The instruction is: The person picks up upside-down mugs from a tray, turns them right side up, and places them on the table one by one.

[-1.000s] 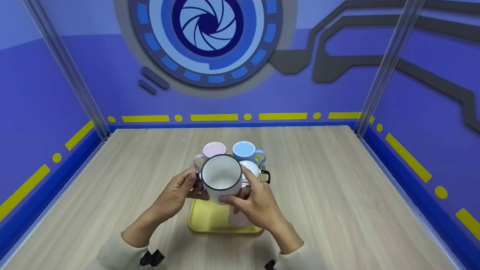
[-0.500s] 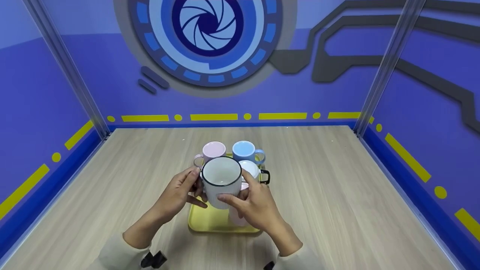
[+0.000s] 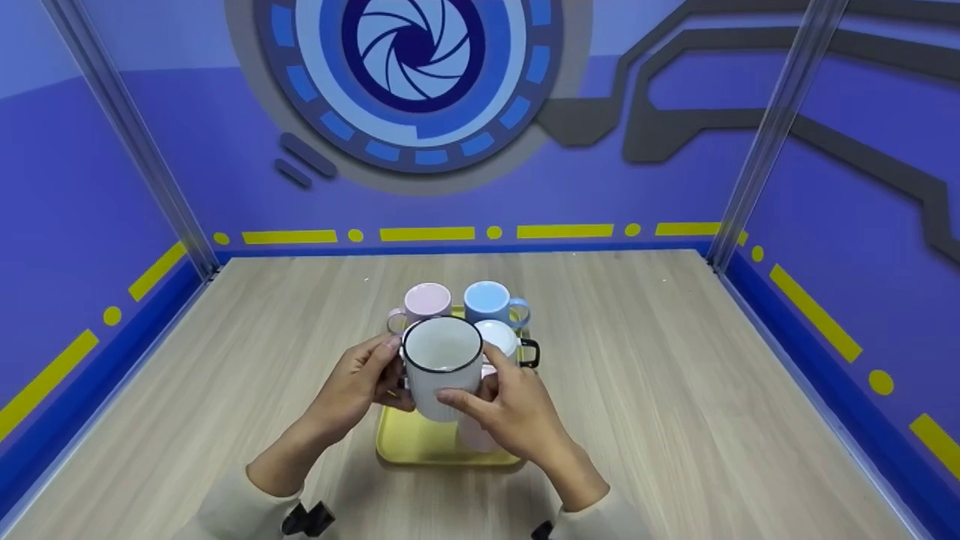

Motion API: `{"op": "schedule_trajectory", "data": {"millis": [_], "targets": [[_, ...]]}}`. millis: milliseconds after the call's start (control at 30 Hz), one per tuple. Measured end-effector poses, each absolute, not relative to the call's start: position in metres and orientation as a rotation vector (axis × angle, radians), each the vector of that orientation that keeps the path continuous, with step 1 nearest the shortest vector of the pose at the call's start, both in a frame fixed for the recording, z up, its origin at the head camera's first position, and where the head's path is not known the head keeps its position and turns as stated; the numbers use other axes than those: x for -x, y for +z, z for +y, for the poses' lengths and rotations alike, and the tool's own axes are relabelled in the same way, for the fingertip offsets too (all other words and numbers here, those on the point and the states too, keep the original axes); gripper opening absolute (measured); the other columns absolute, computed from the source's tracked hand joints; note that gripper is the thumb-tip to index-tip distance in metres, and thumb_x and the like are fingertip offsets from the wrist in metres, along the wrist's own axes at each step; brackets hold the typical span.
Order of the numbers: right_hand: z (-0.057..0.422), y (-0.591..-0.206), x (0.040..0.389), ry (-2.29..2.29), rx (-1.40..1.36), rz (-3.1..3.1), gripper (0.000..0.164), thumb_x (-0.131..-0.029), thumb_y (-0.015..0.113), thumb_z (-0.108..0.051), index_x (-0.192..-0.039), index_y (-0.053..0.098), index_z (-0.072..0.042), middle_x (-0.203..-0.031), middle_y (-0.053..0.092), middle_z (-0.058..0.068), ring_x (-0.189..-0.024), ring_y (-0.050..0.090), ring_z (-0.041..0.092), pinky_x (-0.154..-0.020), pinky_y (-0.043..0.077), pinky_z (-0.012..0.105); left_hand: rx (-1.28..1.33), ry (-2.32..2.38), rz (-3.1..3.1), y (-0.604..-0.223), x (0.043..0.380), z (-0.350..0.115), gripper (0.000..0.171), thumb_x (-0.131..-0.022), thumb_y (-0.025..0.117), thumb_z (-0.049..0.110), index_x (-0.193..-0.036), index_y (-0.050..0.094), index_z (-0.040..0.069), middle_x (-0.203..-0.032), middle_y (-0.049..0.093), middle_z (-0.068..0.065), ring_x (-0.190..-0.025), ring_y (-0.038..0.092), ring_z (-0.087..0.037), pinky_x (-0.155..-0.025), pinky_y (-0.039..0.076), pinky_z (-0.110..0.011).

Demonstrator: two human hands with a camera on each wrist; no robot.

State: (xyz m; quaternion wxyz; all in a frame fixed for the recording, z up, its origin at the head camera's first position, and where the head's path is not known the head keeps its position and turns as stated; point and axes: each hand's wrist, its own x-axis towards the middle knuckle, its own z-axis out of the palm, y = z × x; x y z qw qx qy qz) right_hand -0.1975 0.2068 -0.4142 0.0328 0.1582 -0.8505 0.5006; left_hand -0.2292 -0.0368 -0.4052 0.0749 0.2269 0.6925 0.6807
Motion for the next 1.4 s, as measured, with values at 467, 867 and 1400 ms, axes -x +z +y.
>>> {"op": "schedule_trajectory", "data": {"millis": [467, 867, 1400], "targets": [[0.255, -0.417, 0.203, 1.374, -0.539, -2.577, 0.057, -0.083, 0.089, -0.028, -0.134, 0.064, -0.022, -0.101, 0.064, 0.001, -0.084, 0.061, 0.015, -0.069, 0.052, 0.024, -0.689, 2.043, 2.093, -0.408, 0.230, -0.046, 0.044, -0.113, 0.042, 0.034, -0.095, 0.048, -0.007, -0.076, 0.043, -0.001, -0.064, 0.063, -0.019, -0.066, 0.064, -0.040], [0.292, -0.439, 0.211, 1.383, -0.410, -2.803, 0.060, -0.080, 0.090, -0.029, -0.133, 0.064, -0.015, -0.120, 0.063, 0.015, -0.097, 0.063, 0.025, -0.073, 0.055, 0.029, -0.695, 2.036, 2.110, -0.408, 0.229, -0.052, 0.046, -0.112, 0.042, 0.034, -0.094, 0.049, -0.007, -0.075, 0.045, -0.001, -0.062, 0.063, -0.018, -0.064, 0.064, -0.038], [0.294, -0.461, 0.229, 1.345, -0.507, -3.020, 0.045, -0.082, 0.084, -0.016, -0.122, 0.065, -0.007, -0.096, 0.065, 0.011, -0.077, 0.061, 0.019, -0.063, 0.049, 0.025, -0.690, 2.022, 2.127, -0.411, 0.229, -0.054, 0.042, -0.112, 0.042, 0.034, -0.098, 0.053, -0.004, -0.076, 0.045, -0.002, -0.063, 0.062, -0.019, -0.064, 0.064, -0.037]]}}
